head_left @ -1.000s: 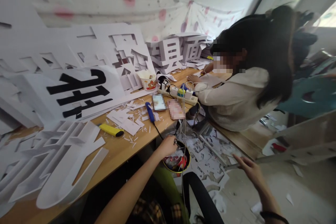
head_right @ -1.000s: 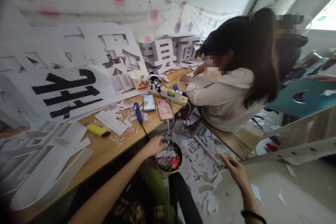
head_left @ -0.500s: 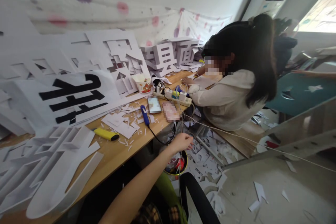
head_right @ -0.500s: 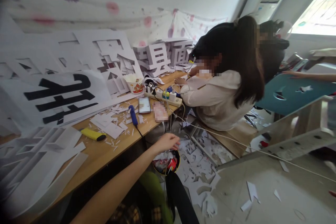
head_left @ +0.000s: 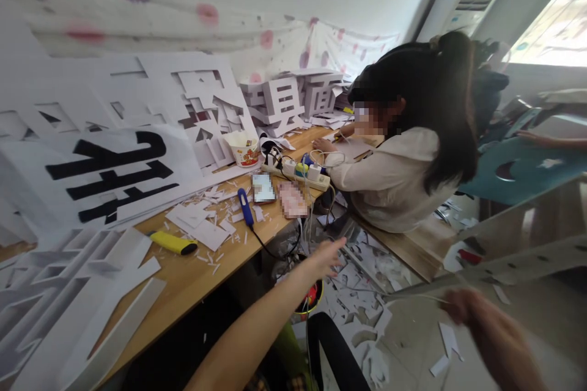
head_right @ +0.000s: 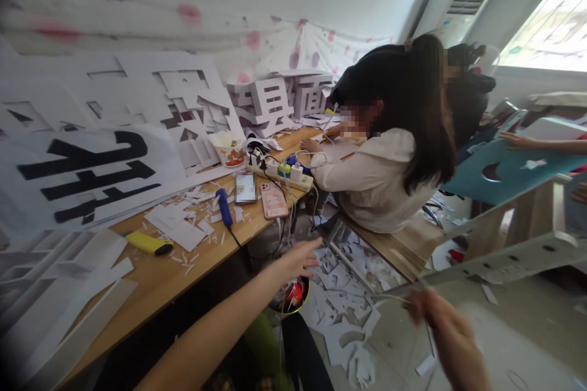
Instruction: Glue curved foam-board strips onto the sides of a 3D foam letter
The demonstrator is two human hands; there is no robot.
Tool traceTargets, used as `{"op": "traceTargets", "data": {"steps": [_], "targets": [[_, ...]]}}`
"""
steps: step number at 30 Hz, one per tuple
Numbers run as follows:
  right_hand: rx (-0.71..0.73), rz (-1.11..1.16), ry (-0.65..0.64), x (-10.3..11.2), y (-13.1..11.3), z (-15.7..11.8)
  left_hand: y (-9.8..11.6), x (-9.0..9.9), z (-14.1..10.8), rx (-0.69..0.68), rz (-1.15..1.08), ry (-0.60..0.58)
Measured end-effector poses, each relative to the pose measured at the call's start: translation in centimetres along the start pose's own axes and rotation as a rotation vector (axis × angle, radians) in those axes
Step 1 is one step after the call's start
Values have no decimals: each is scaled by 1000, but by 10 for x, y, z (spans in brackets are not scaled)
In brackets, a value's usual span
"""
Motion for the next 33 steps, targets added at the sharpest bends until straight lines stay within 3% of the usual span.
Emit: {"op": "traceTargets", "data": {"steps": [4,6,8,10,14,16,19,23,27,30,33], "targets": [[-43,192,-437,-137,-40,22,8,-19,-18,-95,-126,28],[-64,229,-523,-182,-44,35,4,-14,-12,-86,-175,72],[-91,251,-611,-205,-38,50,-8,-2,1,-42,-209,146],[-124,274,-650,-212,-25,72,-23,13,15,3,-223,228],[-132,343,-484,-228,-4,133,-51,26,38,83,-222,328],[-132,372,-429,-255,1,155,-60,28,45,112,-221,383],[-144,390,-429,-292,7,165,-65,33,50,123,-221,471],[-166,419,-530,-304,12,151,-59,43,56,69,-218,512],[-216,475,-551,-299,12,132,-47,45,59,-33,-227,442],[-232,521,-429,-288,10,125,-43,44,56,-76,-265,407],[-237,561,-208,-254,14,125,-43,48,53,-62,-341,426]]}}
Point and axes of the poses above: each hand's wrist, its own z-axis towards the middle knuckle, its own x-axis out of the back of the hand, y = z × x, the point moved 8 cm from there along z, towards the middle knuckle, and after that the axes turned 2 degrees about z, right-handed, at the moved point
